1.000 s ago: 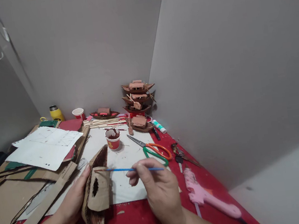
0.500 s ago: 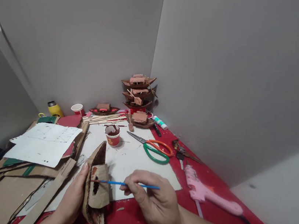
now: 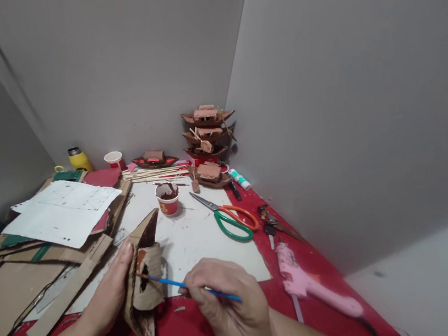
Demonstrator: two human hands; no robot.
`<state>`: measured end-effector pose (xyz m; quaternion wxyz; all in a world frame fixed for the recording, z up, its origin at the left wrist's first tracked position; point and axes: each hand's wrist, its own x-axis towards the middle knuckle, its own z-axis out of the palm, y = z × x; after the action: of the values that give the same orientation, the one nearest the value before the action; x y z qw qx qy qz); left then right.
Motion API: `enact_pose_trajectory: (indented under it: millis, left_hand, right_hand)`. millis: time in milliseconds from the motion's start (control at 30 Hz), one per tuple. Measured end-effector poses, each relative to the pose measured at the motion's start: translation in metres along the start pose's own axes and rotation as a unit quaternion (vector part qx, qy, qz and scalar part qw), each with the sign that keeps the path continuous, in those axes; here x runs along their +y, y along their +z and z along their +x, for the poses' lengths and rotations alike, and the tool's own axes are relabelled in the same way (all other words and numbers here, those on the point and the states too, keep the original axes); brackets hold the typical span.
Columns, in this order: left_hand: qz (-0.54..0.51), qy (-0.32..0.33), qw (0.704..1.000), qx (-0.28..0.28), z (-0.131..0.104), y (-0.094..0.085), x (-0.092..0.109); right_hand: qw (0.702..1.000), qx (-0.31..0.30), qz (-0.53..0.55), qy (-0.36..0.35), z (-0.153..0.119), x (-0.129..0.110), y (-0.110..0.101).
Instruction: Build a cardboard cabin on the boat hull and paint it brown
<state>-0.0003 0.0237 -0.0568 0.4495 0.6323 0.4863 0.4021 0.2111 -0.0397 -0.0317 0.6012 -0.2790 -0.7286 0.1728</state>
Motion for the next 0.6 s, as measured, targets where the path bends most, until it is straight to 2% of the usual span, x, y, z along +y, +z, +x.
enact_pose_trajectory:
  millis: [100,233,400,600]
  left_hand:
    - [-0.011,-0.027,1.000,-0.003,0.001,0.001,0.004]
    - [-0.029,-0.011,0.999,-0.026,0.003,0.004,0.013]
    - [-0.049,0.000,0.998,-0.042,0.002,0.004,0.015]
    - [-0.029,-0.005,0.999,-0.037,0.001,0.004,0.014]
  right_hand:
    - [1.000,0.021,-0.009,0.009,-0.001,0.002,-0.001]
    - [0.998,0.054,-0.025,0.012,-0.003,0.004,-0.002]
    - [0.998,0.027,-0.047,-0.019,0.002,-0.002,-0.001]
    - [0.998,0.033,-0.058,-0.003,0.000,0.001,-0.003]
